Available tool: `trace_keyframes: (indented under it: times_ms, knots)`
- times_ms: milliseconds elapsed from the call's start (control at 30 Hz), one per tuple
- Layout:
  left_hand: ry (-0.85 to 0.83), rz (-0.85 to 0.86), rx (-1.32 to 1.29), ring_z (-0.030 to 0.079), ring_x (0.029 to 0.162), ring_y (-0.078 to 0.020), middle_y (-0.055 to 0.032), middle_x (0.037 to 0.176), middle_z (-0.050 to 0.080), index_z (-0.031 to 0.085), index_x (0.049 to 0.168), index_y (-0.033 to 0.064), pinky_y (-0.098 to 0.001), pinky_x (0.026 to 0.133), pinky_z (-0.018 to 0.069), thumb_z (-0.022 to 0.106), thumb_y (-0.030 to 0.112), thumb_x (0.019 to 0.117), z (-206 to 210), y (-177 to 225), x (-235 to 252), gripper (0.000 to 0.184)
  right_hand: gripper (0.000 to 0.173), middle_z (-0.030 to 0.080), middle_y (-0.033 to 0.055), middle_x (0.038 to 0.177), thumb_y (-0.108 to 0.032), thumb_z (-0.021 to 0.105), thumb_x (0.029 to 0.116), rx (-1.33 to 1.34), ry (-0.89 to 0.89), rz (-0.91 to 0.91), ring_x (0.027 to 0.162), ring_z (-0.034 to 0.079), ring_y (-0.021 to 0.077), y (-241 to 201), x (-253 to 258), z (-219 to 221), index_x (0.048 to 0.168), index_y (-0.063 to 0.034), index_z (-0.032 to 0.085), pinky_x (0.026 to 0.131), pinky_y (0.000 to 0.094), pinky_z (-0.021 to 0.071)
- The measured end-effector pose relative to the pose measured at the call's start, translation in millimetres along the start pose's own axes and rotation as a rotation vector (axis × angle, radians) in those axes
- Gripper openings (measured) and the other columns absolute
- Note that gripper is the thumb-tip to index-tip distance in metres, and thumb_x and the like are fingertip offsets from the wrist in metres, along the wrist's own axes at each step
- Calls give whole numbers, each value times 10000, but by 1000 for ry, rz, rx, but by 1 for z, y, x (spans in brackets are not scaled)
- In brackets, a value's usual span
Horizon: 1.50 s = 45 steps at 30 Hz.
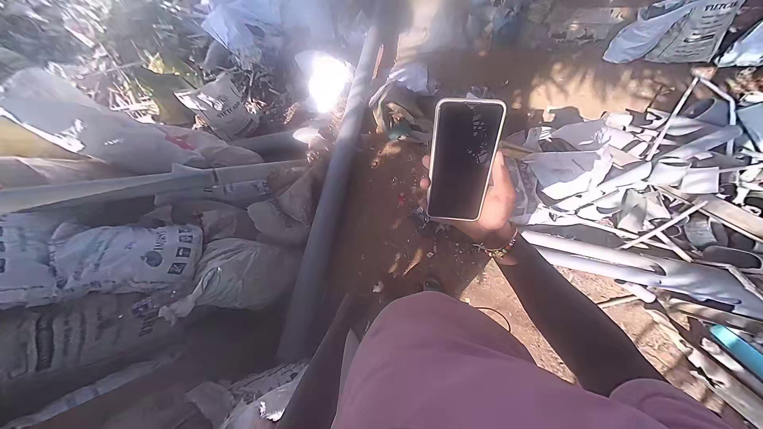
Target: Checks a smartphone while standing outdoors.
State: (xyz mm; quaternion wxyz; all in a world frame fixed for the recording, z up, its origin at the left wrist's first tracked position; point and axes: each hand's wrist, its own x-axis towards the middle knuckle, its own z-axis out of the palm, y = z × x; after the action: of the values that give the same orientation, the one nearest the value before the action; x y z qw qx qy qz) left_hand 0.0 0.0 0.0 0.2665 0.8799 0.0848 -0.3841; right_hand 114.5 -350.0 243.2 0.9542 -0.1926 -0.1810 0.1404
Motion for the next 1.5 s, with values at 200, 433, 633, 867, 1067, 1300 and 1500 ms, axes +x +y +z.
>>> trace_keyframes:
  times_ms: [200, 433, 633, 867, 1067, 1300, 1500]
  knots:
    - [-37, 110, 50, 655, 1224, -274, -130, 1315, 685, 638, 1375, 125, -520, 1078, 499, 589, 330, 1031, 39, -41, 12, 403, 680, 579, 188, 1408, -698, 475, 947, 29, -59, -16, 1131, 669, 355, -4, 4, -13, 1410, -203, 530, 834, 497, 609]
    - [-76, -110, 20, 626, 1281, -249, -89, 1369, 664, 633, 1395, 182, -522, 1112, 476, 596, 410, 1020, 52, -98, -6, 440, 690, 606, 188, 1373, -706, 509, 927, 27, -50, -17, 1124, 675, 359, 6, 7, -19, 1415, -218, 532, 840, 505, 607]
    - [-115, -233, 54, 629, 1280, -242, -84, 1358, 673, 645, 1381, 187, -529, 1115, 475, 564, 543, 1007, 44, -115, -4, 523, 678, 626, 163, 1345, -724, 467, 934, -18, -30, -4, 1098, 691, 338, 15, 14, -16, 1395, -231, 540, 788, 493, 620]
    - [-97, -121, -15, 615, 1296, -259, -115, 1382, 651, 621, 1406, 150, -519, 1121, 468, 577, 441, 1026, 44, -84, -7, 480, 668, 607, 173, 1360, -712, 446, 954, -10, -31, 26, 1087, 689, 343, 25, 17, -14, 1400, -222, 528, 792, 489, 619]
    - [-93, -117, 14, 613, 1298, -267, -104, 1384, 651, 621, 1406, 177, -535, 1117, 465, 564, 454, 1035, 40, -71, -15, 467, 592, 643, 124, 1340, -671, 407, 994, -88, -4, 12, 1088, 707, 302, 27, 11, -6, 1388, -250, 542, 783, 468, 630]
    - [-94, -159, 11, 609, 1305, -260, -98, 1381, 655, 615, 1414, 178, -542, 1123, 463, 567, 452, 1023, 51, -91, -18, 479, 663, 624, 164, 1349, -730, 391, 962, -66, 44, 61, 1084, 696, 339, 33, 8, -6, 1343, -216, 566, 782, 482, 625]
    - [-96, -138, 67, 597, 1318, -278, -116, 1392, 644, 617, 1408, 160, -542, 1125, 458, 551, 448, 1034, 57, -105, -21, 476, 663, 623, 140, 1348, -714, 297, 995, -114, 47, 88, 1040, 709, 302, 35, -5, -1, 1389, -240, 542, 737, 447, 625]
